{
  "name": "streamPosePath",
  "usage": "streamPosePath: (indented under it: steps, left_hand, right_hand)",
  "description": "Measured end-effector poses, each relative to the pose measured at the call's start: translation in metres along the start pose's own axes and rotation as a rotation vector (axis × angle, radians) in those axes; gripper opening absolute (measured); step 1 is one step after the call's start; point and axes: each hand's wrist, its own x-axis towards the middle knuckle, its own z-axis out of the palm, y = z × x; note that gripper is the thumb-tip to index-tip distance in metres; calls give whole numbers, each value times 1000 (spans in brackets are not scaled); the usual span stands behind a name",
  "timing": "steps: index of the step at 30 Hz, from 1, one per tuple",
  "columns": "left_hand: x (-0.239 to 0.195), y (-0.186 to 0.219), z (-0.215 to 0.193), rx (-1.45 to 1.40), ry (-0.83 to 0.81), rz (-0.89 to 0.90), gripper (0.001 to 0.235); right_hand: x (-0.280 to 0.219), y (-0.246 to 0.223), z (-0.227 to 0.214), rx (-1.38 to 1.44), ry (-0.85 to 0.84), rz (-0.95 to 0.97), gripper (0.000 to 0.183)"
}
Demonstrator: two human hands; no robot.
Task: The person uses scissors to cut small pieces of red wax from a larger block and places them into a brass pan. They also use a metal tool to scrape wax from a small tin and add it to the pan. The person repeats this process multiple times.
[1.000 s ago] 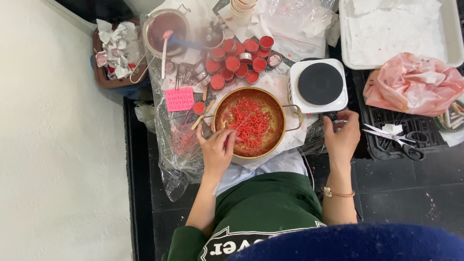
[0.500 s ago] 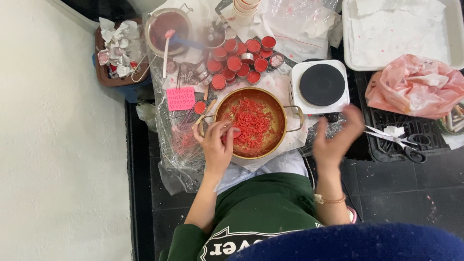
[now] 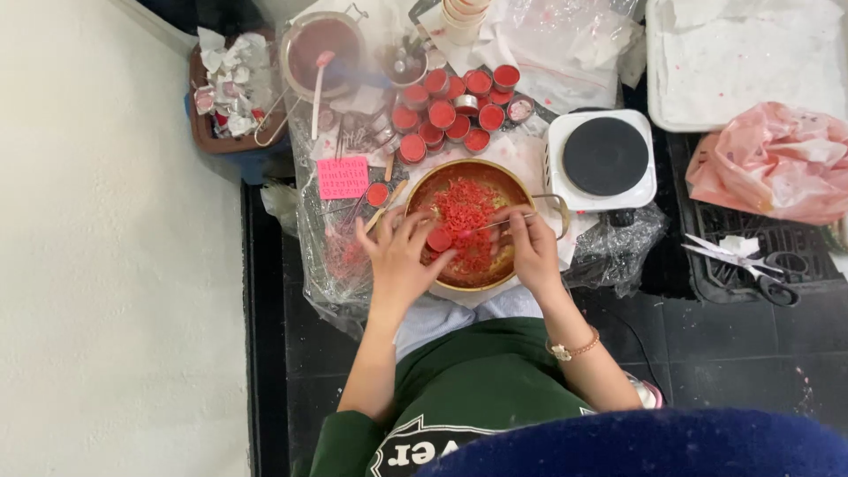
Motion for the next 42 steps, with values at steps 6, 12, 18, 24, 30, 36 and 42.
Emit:
streamPosePath:
  steps: [6,12,18,24,30,36,42]
  left_hand:
    - [-3,-5,17,125,-208,-104,46]
    - [-2,-7,24,-8,-215,-62,51]
    - [10,5,22,-208,-56,-64,46]
    - [10,6,38,-350,32,-96,45]
    - [9,2,36,-593,3,-128,32]
    - [4,-6,43,-866,-95,-348,29]
    - [-8,-21,61,-1079,-60,-350,30]
  right_hand:
    - [-4,4,-2,195,45,-100,28]
    - [0,7,-8,286,59,-98,27]
    - [17,-1,-6,272,59,-196,29]
    - [23,-34,19,-432,-105,-275,41]
    - [19,-21,16,-267,-47,-141,40]
    - [21,-18,10,-328,-115,-17,42]
    - [23,-22,9,-388,-143,-61,47]
